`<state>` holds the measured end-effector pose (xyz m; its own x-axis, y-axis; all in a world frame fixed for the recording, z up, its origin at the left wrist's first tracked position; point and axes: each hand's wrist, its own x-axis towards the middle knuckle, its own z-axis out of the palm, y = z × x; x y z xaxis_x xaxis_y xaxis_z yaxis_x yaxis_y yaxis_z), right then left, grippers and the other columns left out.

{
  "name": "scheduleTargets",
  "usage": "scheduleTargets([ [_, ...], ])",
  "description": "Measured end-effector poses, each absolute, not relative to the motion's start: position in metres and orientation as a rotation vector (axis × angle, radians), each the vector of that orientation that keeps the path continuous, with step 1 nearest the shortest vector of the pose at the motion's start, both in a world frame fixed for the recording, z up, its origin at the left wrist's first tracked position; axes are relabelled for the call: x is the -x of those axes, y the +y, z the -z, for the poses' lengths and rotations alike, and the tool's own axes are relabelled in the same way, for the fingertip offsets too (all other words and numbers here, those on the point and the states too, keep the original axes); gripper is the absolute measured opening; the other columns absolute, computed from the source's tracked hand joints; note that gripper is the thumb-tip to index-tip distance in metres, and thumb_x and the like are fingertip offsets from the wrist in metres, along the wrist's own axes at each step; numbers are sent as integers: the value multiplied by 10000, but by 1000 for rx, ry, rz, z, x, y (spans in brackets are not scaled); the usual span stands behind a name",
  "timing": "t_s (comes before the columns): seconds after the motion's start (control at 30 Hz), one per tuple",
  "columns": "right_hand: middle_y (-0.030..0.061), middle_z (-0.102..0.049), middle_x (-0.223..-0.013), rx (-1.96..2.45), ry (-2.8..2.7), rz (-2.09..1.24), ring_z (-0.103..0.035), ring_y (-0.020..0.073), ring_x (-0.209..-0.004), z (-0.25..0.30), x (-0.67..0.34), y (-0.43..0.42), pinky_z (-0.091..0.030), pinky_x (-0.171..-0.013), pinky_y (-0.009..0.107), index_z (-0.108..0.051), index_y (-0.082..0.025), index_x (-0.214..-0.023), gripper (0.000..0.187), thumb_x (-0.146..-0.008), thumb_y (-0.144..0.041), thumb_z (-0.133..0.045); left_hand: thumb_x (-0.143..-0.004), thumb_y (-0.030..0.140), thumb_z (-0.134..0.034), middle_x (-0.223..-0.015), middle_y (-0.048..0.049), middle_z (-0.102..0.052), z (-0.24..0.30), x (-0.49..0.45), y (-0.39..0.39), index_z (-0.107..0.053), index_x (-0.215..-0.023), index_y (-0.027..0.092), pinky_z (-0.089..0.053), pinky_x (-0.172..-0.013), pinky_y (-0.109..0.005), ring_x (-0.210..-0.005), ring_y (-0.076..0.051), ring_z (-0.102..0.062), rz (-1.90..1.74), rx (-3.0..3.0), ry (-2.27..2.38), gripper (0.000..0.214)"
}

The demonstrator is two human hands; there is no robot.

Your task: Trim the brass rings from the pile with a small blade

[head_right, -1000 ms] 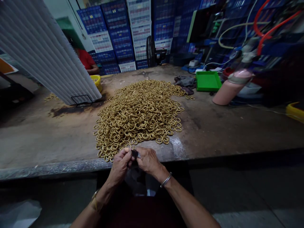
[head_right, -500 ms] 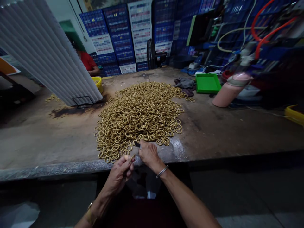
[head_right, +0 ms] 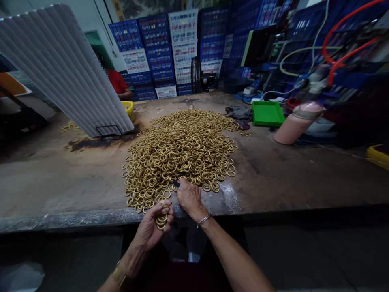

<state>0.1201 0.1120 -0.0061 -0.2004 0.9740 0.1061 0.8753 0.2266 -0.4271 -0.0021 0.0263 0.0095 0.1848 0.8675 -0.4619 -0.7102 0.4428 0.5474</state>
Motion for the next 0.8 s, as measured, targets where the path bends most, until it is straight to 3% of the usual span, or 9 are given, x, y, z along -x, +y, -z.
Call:
scheduleTargets([
  [0.2, -8, -545, -579, 1448, -1837, -705, -467, 97, -525, 11, -135, 116, -324, -527, 197, -551, -175, -703, 192, -788, -286, -420, -699, 355, -614, -677, -28, -545, -7, 0, 35, -503, -600, 125, -329, -401, -162, -600, -108, -539, -1183, -231, 821, 274],
  [0.37, -40, -484, -522, 1267, -1489, -1136, -414, 73, -452, 12, -144, 112, -344, -468, 189, -497, -176, -617, 189, -734, -323, -473, -673, 365, -650, -643, 19, -518, -9, -9, 44, -531, -772, 150, -314, -384, -151, -520, -74, -486, -1241, -437, 987, 264],
  [0.53, -50, -477, -517, 1176, -1256, -1453, -318, 38, -351, 7, -144, 101, -257, -344, 172, -491, -175, -678, 235, -712, -406, -514, -664, 459, -625, -595, 44, -498, -9, -15, 51, -521, -938, 176, -269, -356, -142, -439, -57, -431, -1262, -627, 1179, 407],
  [0.8, -51, -477, -517, 1151, -1344, -1533, -338, 40, -368, 3, -137, 88, -276, -361, 171, -502, -170, -672, 227, -727, -390, -503, -673, 455, -618, -507, 53, -457, -4, -14, 52, -512, -665, 144, -224, -361, -149, -386, -27, -340, -1221, -705, 1227, 329],
])
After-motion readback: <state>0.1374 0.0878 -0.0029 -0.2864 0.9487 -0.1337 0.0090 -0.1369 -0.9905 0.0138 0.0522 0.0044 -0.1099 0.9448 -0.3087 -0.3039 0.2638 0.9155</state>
